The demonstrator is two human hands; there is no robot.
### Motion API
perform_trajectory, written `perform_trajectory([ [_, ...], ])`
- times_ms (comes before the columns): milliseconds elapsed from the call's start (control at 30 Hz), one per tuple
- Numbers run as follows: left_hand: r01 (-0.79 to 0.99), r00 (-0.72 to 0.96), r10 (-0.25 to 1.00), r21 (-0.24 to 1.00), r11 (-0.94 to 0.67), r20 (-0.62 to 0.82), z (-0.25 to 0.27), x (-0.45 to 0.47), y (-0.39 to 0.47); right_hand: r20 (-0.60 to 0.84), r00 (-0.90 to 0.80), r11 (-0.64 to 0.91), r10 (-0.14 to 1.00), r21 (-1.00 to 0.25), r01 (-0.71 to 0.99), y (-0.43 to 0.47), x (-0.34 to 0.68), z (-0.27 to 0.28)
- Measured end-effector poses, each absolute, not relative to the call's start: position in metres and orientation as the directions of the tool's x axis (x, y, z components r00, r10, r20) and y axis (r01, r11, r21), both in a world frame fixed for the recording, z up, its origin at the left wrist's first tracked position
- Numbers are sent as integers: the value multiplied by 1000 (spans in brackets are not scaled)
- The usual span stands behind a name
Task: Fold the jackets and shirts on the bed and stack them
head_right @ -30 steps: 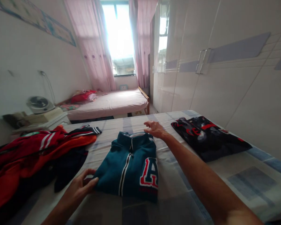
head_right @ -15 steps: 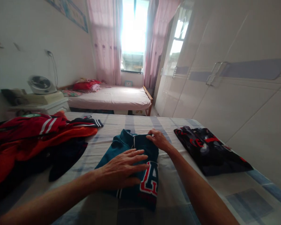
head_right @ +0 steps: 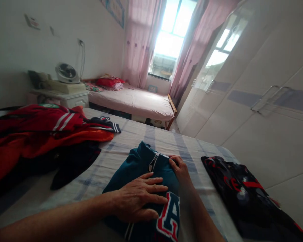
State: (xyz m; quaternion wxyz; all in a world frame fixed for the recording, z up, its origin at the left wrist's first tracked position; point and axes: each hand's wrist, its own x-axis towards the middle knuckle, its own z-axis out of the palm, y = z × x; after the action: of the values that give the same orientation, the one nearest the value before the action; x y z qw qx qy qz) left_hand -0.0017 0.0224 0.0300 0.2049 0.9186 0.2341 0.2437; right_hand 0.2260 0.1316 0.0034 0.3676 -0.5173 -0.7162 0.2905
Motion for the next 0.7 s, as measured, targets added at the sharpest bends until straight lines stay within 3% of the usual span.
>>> perform_trajectory([
  [100, 321, 761, 530, 493, -809, 374, 29, -2, 23, 170, -152, 228, 974, -751, 620, 134, 225, 19],
  [200, 314, 762, 517, 476, -822, 390, 27, -3, 23, 233, -128, 254, 964, -657, 710, 140, 205, 42],
  [333, 338, 755, 519, 440, -832, 401, 24, -2, 24, 256, -401, 472, 880, -579, 665, 156, 153, 67],
  [433, 348, 769, 503, 401, -847, 395, 23, -2, 25, 126, -586, 542, 801, -568, 619, 176, 120, 71],
  [567, 355, 775, 485, 355, -865, 405, 23, -1, 27, -97, -660, 501, 745, -572, 649, 196, 106, 66],
  [700, 353, 768, 477, 340, -872, 427, 22, 0, 29, -4, -667, 571, 745, -514, 640, 194, 105, 63],
])
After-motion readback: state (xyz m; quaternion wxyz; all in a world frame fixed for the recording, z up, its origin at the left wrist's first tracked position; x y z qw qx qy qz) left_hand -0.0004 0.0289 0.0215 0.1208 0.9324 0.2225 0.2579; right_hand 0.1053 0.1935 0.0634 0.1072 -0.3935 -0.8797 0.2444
